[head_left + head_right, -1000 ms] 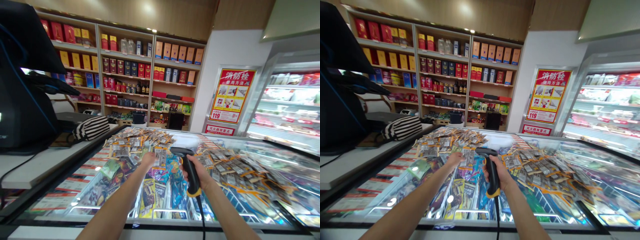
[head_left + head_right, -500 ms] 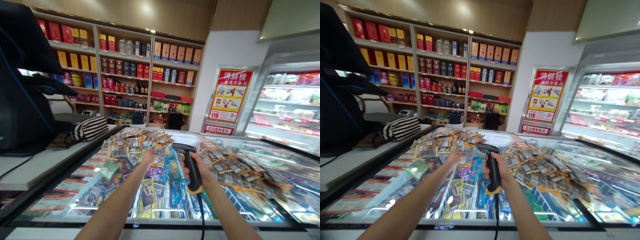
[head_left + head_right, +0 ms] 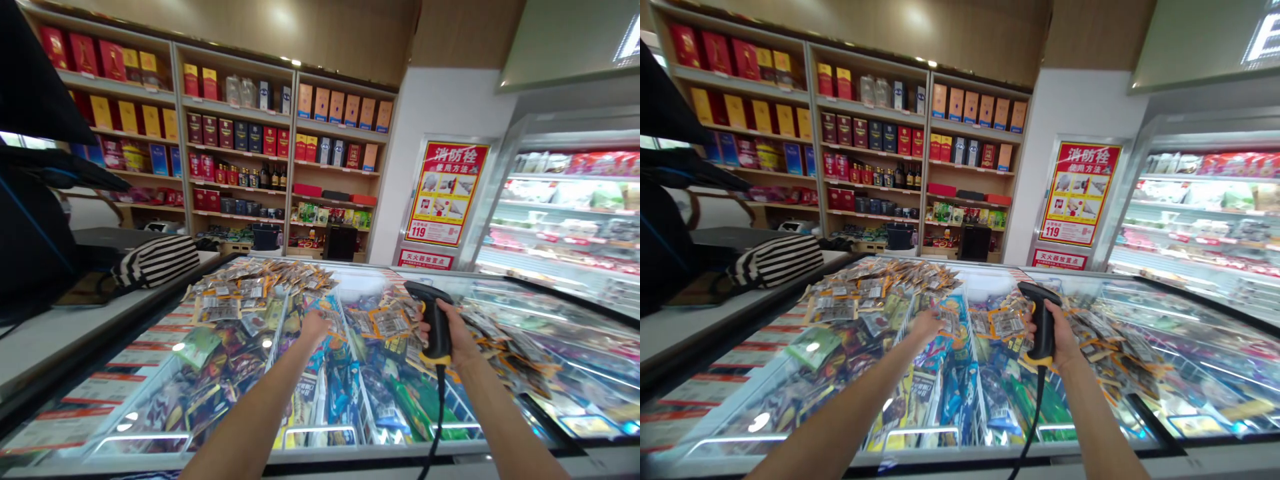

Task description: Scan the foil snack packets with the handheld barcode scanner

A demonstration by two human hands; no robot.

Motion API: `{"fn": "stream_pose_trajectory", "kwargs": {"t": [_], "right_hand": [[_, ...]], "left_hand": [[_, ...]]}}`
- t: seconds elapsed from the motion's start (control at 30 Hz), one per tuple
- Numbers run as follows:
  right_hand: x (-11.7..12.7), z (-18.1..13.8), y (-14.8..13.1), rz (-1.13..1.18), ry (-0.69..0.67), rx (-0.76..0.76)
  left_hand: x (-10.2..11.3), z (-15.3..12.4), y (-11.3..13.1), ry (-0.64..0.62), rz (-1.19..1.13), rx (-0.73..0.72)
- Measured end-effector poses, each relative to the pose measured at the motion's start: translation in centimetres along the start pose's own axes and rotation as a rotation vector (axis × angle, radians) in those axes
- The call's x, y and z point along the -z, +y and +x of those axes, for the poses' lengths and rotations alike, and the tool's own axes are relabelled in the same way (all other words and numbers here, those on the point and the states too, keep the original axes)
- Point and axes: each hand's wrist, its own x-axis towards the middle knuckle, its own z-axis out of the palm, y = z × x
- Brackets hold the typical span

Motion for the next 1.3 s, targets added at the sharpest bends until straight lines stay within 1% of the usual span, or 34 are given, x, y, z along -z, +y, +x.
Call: {"fn": "stream_pose_trajectory", "kwargs": {"t": [0.13, 0.33, 0.43, 0.5, 0.53, 0.57, 0.63, 0.77, 0.87, 1.0, 1.07, 1.13, 1.2, 1.3], "right_hand": [[1.7, -0.2, -0.7, -0.004, 0.072, 0.013], [2.7, -0.5, -0.6, 0.006, 0.105, 0.014], [2.6, -0.5, -0.4, -0.014, 0.092, 0.012], [2.1, -0.3, -0.2, -0.021, 0.063, 0.002], [1.8, -0.2, -0.1, -0.019, 0.050, -0.001], [1.4, -0.1, 0.1, -0.014, 0.038, -0.003], [0.5, 0.1, 0.6, -0.004, 0.018, -0.011], [-2.0, 0.5, 2.1, 0.003, -0.049, -0.070], [-3.9, 0.6, 3.3, 0.000, -0.099, -0.096], [-5.6, 1.0, 4.8, -0.007, -0.152, -0.129], [-6.2, 1.2, 5.4, -0.015, -0.165, -0.144], [-6.8, 1.5, 5.9, -0.020, -0.171, -0.157], [-7.3, 1.6, 6.3, -0.022, -0.173, -0.174], [-7.9, 1.6, 6.6, -0.025, -0.185, -0.200]], "left_hand": [[-2.4, -0.5, 2.7, -0.130, 0.035, -0.094], [-5.8, -1.7, 6.3, -0.189, 0.119, -0.223], [-7.1, -2.5, 7.1, -0.219, 0.166, -0.290], [-7.2, -2.6, 6.9, -0.214, 0.195, -0.315], [-6.9, -2.5, 6.6, -0.197, 0.212, -0.314], [-6.3, -2.2, 6.1, -0.170, 0.230, -0.300], [-4.1, -1.2, 4.5, -0.085, 0.273, -0.244], [2.6, 0.6, 0.0, 0.154, 0.362, -0.111], [7.5, 1.1, -3.8, 0.324, 0.422, -0.015], [12.6, 0.7, -8.2, 0.497, 0.479, 0.095], [14.4, 0.4, -9.9, 0.552, 0.493, 0.143], [15.7, 0.1, -11.3, 0.560, 0.493, 0.190], [16.4, -0.2, -12.2, 0.523, 0.482, 0.229], [16.3, -0.3, -12.6, 0.453, 0.459, 0.268]]}}
